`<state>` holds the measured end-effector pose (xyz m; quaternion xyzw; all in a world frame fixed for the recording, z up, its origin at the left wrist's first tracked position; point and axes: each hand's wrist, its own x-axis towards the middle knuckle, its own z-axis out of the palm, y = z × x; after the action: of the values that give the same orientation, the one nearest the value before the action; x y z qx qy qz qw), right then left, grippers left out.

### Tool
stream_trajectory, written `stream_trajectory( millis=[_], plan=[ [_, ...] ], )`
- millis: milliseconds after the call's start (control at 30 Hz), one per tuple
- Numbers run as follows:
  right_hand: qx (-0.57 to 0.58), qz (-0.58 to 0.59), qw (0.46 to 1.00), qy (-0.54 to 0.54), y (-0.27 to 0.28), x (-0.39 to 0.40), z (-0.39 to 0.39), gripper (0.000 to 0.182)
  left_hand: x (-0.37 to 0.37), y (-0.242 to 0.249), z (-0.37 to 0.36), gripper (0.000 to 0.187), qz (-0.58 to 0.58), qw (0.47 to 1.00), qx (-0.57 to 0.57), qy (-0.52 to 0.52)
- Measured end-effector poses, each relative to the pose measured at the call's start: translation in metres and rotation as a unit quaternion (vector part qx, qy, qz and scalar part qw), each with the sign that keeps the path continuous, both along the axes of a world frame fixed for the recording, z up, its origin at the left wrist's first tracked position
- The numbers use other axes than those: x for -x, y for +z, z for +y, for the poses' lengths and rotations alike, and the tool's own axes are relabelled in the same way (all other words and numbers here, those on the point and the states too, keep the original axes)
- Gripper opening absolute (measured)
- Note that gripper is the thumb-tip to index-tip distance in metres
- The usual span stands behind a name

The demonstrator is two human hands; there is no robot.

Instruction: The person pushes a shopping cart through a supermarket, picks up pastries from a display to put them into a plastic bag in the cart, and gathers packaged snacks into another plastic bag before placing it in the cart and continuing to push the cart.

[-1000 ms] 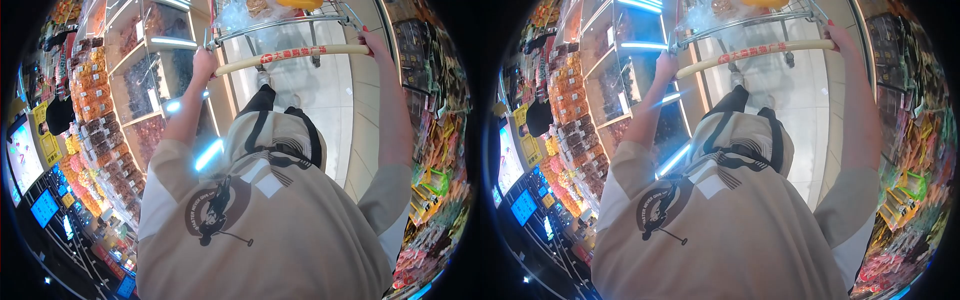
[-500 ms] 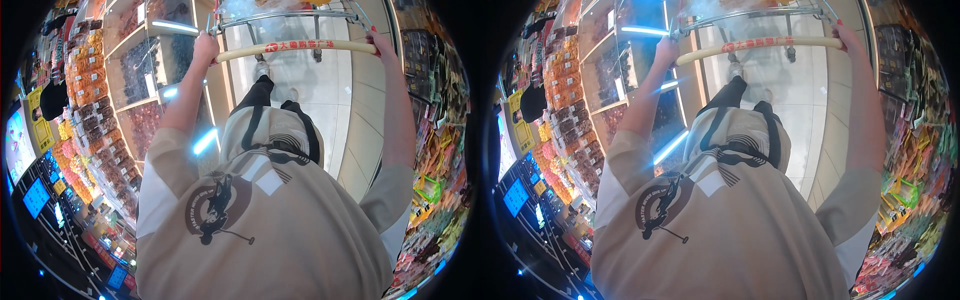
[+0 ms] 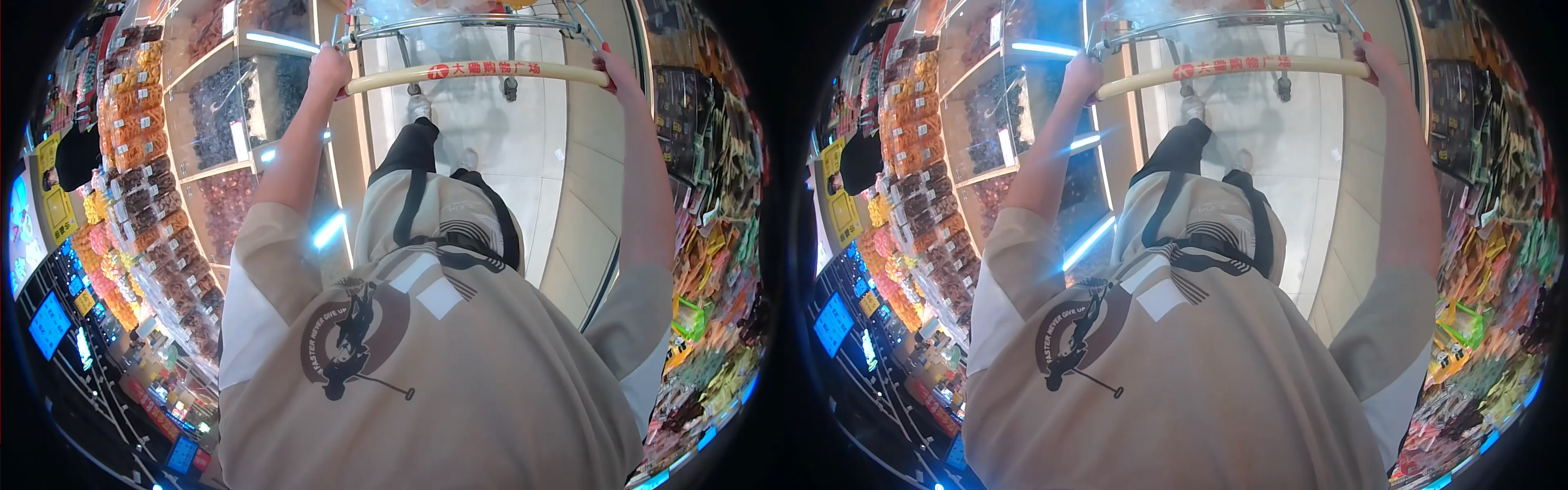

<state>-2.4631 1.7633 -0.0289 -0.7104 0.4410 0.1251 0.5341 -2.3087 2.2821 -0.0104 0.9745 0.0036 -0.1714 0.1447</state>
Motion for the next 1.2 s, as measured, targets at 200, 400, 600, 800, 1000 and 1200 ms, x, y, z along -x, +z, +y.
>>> stream_trajectory(
  millis=[200, 400, 600, 800, 1000, 1200],
  plan=[
    [-0.007, -0.020, 0.999, -0.026, 0.005, -0.024, 0.009, 0.023, -0.019, 0.005, -0.001, 0.032, 0.004, 1.000, -0.011, 0.013],
    [-0.028, -0.018, 0.999, -0.007, 0.013, -0.046, 0.011, 0.023, -0.038, 0.004, 0.002, 0.032, 0.002, 1.000, -0.013, 0.018],
    [-0.023, -0.012, 0.999, 0.018, 0.004, -0.069, 0.005, 0.025, -0.053, 0.006, 0.005, 0.033, -0.007, 1.000, -0.025, 0.017],
    [0.000, -0.009, 0.999, 0.037, 0.014, -0.086, 0.011, 0.022, -0.063, 0.000, 0.009, 0.034, 0.003, 1.000, -0.021, 0.015],
    [-0.015, 0.001, 0.998, 0.059, 0.010, -0.100, 0.002, 0.024, -0.066, 0.004, 0.007, 0.033, -0.007, 1.000, -0.017, 0.020],
    [0.063, -0.027, 0.995, 0.074, -0.015, -0.114, -0.003, 0.023, -0.066, 0.006, 0.010, 0.031, 0.041, 0.993, 0.059, 0.088]
  ],
)
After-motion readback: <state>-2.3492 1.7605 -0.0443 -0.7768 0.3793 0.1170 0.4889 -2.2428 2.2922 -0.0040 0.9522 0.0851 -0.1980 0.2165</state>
